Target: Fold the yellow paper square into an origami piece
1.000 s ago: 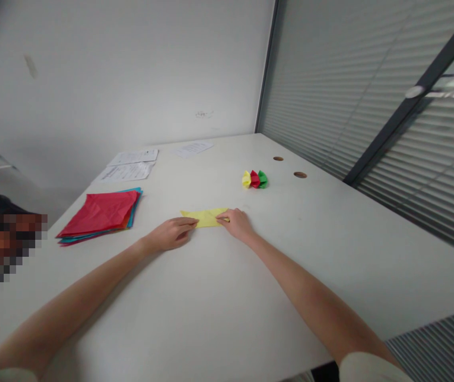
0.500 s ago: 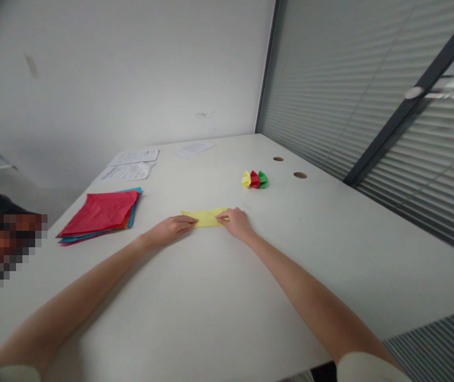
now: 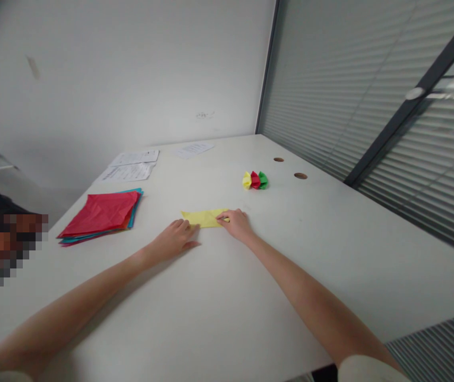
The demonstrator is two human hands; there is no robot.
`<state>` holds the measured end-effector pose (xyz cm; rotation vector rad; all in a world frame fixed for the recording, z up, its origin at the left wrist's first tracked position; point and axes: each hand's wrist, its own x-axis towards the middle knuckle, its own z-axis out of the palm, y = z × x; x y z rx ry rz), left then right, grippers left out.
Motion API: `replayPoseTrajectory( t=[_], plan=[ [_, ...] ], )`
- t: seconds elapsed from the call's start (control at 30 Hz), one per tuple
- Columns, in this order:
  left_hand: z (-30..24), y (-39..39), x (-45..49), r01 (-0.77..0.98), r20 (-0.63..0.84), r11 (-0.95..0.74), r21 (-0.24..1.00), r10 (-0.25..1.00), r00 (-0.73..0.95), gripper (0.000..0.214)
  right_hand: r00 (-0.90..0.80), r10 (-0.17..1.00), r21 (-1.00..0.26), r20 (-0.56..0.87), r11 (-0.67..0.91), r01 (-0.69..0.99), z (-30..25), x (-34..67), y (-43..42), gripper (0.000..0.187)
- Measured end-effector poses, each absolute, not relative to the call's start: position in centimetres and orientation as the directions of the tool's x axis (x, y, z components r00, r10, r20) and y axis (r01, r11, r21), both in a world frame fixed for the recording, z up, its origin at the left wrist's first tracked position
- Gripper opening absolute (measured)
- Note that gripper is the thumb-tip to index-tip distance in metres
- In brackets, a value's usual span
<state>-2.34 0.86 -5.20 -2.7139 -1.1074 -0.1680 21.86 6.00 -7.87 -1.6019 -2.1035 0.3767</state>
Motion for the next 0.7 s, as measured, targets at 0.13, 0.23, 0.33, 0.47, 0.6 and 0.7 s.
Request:
replayPoseTrajectory(
  t=[0.13,0.23,0.33,0.47,0.6,0.7],
  plan=[
    [-5.2,-0.4,-1.4,0.764,0.166,-0.624,-0.167,0.746,0.645,0.065,-0.204,0.956,-0.494,0.209,0.283,0.822,-7.9,21.9,6.0,0.017],
    [-5.6,-0.6,-1.3,0.775,0.235,-0.618,-0.132,0.740,0.630,0.064,-0.199,0.958,-0.497,0.205,0.277,0.822,-7.8,21.8,6.0,0.018],
    [-6.0,-0.5,-1.4,0.740,0.252,-0.669,-0.063,0.707,0.661,0.063,-0.201,0.958,-0.492,0.204,0.278,0.825,-7.8,21.8,5.9,0.018],
    [-6.1,-0.7,-1.3,0.733,0.246,-0.680,0.010,0.713,0.657,0.063,-0.211,0.955,-0.493,0.208,0.289,0.821,-8.0,21.8,6.0,0.017],
    [-6.0,-1.0,-1.1,0.750,0.271,-0.662,0.000,0.721,0.637,0.067,-0.212,0.956,-0.499,0.201,0.286,0.818,-8.1,21.8,6.1,0.018],
    [-5.9,-1.0,-1.2,0.755,0.256,-0.655,-0.008,0.729,0.635,0.065,-0.206,0.957,-0.486,0.203,0.281,0.828,-8.1,21.8,6.2,0.017]
  ],
)
